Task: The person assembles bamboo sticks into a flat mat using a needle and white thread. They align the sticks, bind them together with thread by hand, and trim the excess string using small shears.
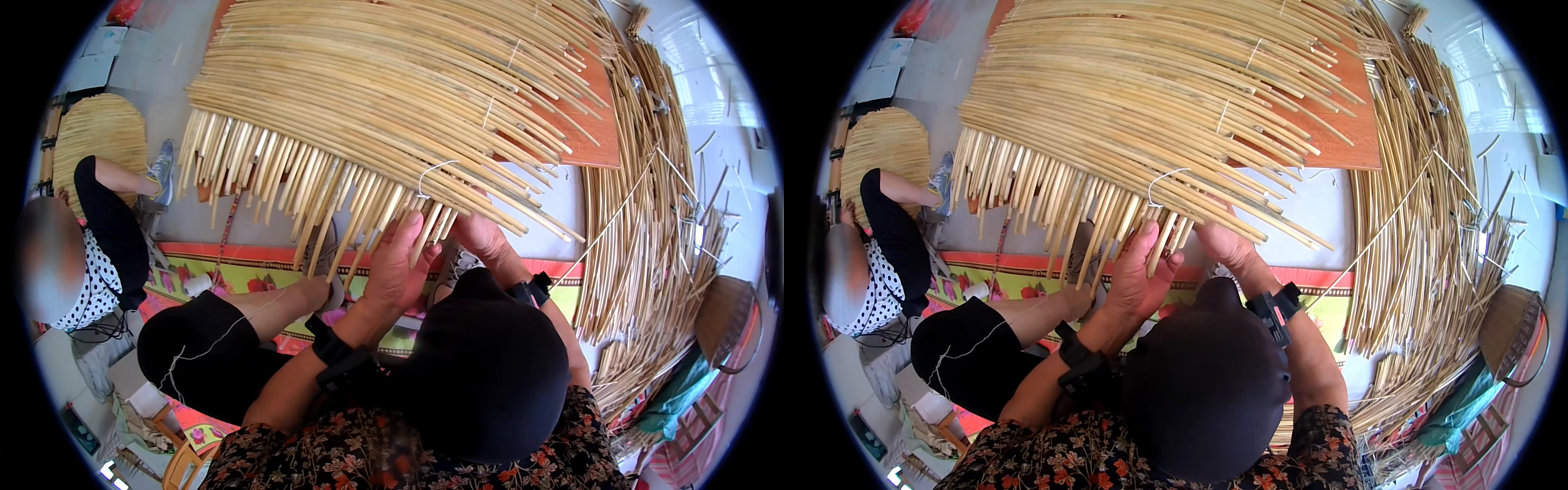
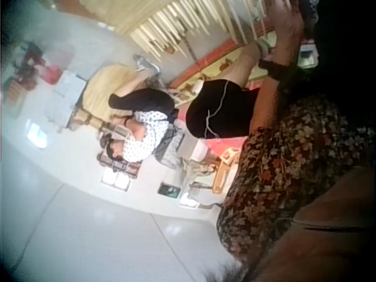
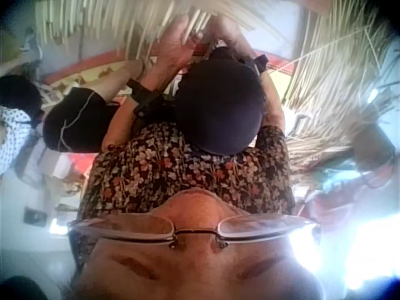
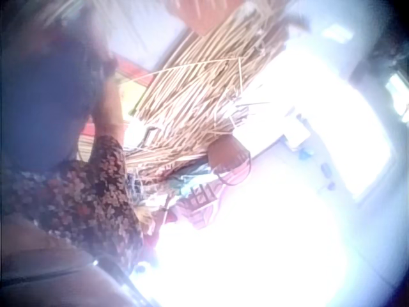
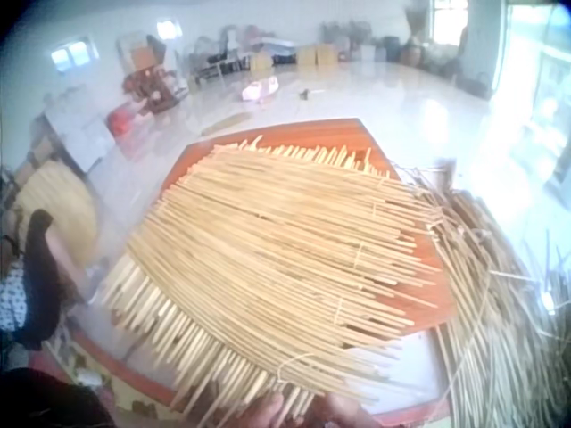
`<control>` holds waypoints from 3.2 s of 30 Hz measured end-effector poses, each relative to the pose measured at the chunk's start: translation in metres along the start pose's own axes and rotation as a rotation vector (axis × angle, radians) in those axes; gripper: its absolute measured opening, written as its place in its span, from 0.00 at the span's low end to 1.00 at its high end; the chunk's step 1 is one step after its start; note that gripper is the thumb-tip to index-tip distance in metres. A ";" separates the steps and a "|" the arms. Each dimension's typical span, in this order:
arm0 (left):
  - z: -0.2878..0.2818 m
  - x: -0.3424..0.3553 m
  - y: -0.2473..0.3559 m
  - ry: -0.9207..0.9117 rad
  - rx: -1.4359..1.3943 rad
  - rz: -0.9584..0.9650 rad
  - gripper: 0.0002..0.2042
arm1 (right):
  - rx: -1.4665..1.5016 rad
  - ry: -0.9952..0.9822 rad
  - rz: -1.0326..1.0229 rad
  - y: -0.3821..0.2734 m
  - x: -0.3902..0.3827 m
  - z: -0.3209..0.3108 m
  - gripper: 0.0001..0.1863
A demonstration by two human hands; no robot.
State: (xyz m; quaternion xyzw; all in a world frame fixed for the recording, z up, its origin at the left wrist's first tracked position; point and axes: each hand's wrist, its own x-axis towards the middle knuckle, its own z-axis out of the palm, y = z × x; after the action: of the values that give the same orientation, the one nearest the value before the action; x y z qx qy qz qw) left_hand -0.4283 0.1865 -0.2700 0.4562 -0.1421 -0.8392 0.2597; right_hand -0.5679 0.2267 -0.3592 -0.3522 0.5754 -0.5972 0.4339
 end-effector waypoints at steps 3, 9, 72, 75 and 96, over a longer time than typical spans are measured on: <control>0.008 -0.001 0.002 0.035 -0.001 -0.016 0.07 | -0.915 -0.051 -0.491 0.007 -0.006 -0.025 0.19; 0.007 0.000 0.001 0.044 -0.011 -0.023 0.07 | -0.754 -0.075 -0.424 0.004 -0.001 -0.026 0.20; 0.073 0.090 0.128 -0.669 2.415 1.208 0.44 | 0.593 -0.181 0.410 0.009 -0.016 -0.021 0.07; 0.073 0.085 0.128 -0.691 2.410 1.213 0.42 | 0.624 -0.181 0.405 0.013 -0.016 -0.020 0.06; 0.075 0.079 0.130 -0.780 2.447 1.187 0.37 | 0.665 -0.134 0.383 0.007 -0.019 -0.014 0.08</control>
State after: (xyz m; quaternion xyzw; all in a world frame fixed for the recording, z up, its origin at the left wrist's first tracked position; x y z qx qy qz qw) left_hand -0.4869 0.0344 -0.2223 0.0054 -0.9988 -0.0257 -0.0403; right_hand -0.5735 0.2497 -0.3662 -0.1167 0.3762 -0.6349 0.6646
